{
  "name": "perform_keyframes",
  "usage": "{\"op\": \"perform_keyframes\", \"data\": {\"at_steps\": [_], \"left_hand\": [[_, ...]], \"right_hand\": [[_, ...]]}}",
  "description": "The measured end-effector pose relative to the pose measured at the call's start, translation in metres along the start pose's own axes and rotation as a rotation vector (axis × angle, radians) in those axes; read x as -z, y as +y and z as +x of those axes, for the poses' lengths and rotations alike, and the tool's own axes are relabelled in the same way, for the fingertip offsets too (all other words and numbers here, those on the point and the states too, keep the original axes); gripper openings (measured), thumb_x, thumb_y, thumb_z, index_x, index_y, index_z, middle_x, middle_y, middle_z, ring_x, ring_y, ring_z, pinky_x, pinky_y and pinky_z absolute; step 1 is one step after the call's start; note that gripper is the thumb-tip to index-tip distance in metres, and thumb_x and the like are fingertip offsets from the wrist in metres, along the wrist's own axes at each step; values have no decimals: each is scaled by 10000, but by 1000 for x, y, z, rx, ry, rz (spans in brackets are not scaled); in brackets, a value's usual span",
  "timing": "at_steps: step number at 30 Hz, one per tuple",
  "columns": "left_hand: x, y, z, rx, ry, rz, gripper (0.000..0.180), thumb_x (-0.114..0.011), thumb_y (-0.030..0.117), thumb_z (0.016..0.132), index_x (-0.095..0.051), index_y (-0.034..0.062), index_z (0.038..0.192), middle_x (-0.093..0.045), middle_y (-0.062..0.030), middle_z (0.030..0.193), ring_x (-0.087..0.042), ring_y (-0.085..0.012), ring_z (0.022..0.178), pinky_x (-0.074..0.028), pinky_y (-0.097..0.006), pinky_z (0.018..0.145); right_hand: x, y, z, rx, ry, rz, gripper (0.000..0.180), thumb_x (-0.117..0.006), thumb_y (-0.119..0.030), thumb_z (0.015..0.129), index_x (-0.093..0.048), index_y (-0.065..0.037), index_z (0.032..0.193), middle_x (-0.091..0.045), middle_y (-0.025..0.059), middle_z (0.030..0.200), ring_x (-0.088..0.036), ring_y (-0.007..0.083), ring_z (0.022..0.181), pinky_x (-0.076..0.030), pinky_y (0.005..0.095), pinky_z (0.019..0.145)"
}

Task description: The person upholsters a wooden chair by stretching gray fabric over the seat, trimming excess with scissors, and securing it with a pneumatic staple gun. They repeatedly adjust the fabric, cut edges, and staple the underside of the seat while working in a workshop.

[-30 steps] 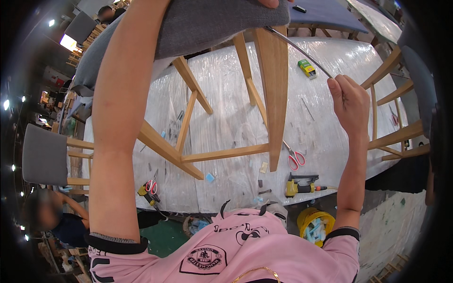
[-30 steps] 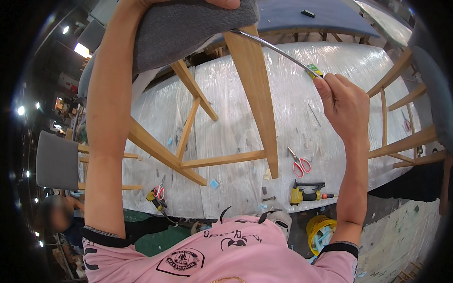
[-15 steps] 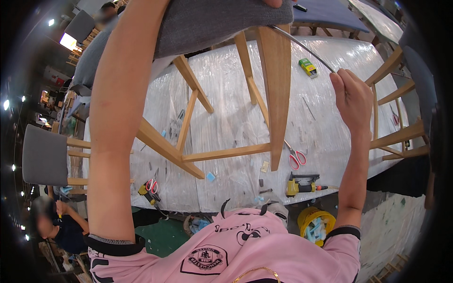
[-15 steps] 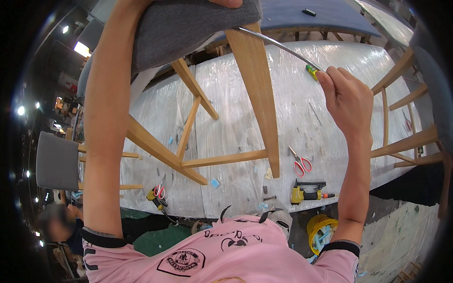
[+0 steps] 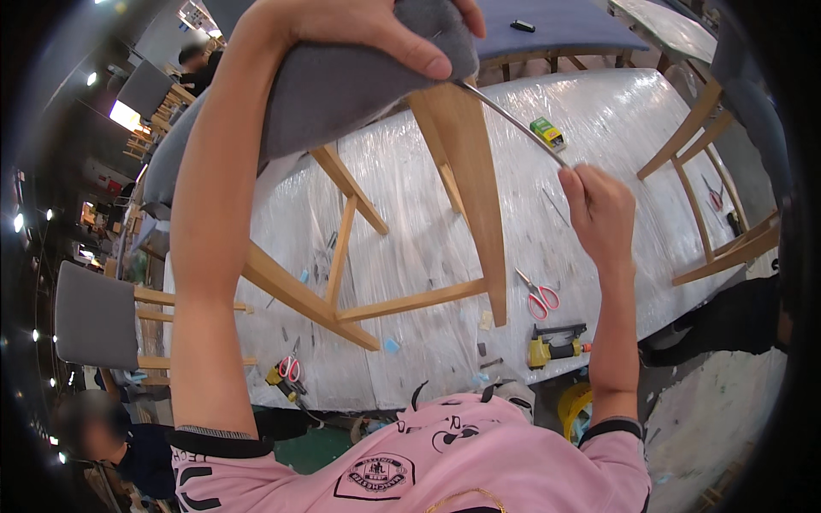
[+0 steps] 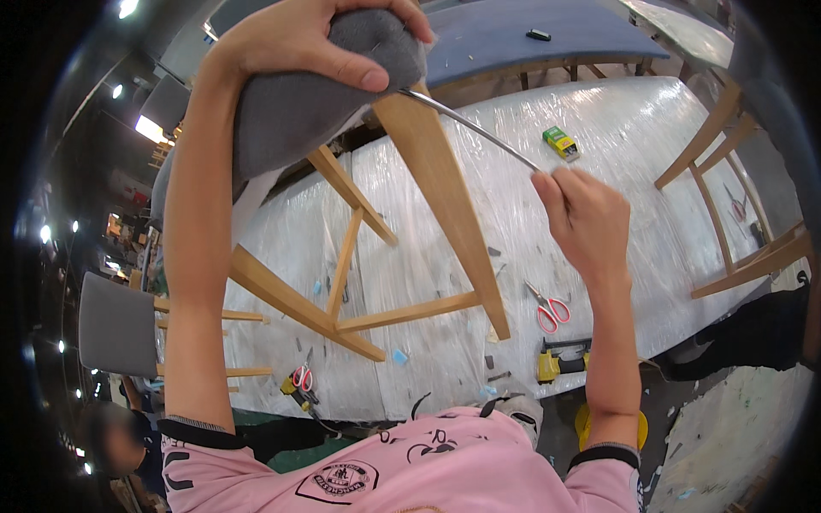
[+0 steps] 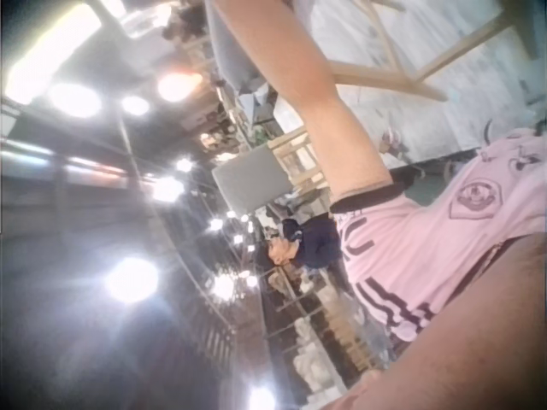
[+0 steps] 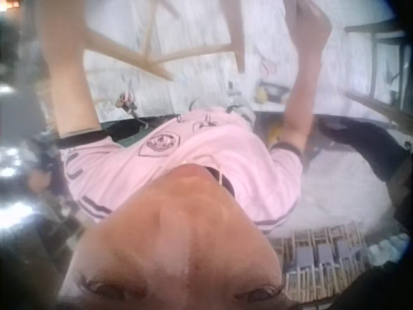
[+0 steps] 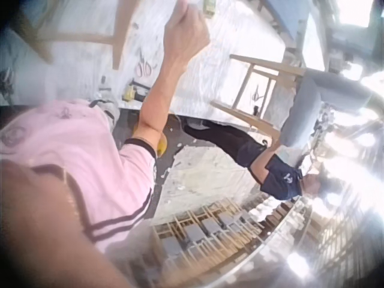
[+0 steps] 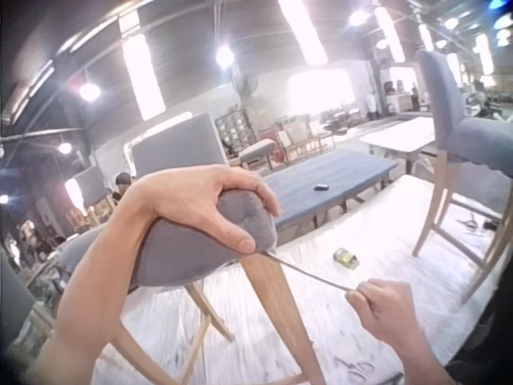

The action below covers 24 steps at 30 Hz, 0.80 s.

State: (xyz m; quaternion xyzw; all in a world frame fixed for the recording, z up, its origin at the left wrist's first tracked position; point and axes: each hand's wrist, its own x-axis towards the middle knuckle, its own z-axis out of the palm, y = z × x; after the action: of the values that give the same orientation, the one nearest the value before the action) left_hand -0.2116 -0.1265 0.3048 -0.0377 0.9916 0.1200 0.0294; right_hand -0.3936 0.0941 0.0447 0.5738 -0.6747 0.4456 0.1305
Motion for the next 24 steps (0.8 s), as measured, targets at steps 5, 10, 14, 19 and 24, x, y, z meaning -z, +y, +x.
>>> {"op": "perform_keyframes", "data": {"at_steps": [5,10,14,19,24], "left_hand": [[2,17,6,93,-71,-22,562,-862,398,780,-717,83,1222,-699,-97,1183,-638,-218,1132,-477,-329,1004],[9,27,19,125,-259,-41,485,-859,325,797,-731,68,1187,-719,-70,1141,-647,-187,1108,-485,-319,991],[5,33,24,61,-272,-51,417,-867,286,796,-755,68,1134,-736,-64,1127,-654,-192,1108,-482,-334,1000],[-8,10,17,-4,-140,138,498,-852,389,721,-761,121,1132,-721,-60,1162,-668,-217,1078,-503,-359,992],[-12,20,17,-12,-126,115,436,-858,336,728,-764,101,1084,-719,-50,1121,-667,-212,1052,-503,-342,979]], "right_hand": [[2,2,-20,-130,22,79,439,-674,-323,1013,-576,-41,692,-487,84,577,-445,250,477,-354,378,484],[-4,-6,-29,-94,73,119,393,-704,-314,991,-621,-55,707,-484,68,573,-453,234,471,-356,363,474],[-11,-16,-25,-112,117,111,396,-703,-322,988,-613,-67,699,-489,64,570,-463,233,467,-360,362,470],[-28,-33,-18,-192,107,91,420,-656,-284,1022,-543,-21,716,-484,111,607,-459,274,507,-356,397,504],[-28,-30,-21,-131,151,67,441,-661,-367,1011,-580,-74,691,-507,70,570,-474,254,463,-358,374,458]]}}
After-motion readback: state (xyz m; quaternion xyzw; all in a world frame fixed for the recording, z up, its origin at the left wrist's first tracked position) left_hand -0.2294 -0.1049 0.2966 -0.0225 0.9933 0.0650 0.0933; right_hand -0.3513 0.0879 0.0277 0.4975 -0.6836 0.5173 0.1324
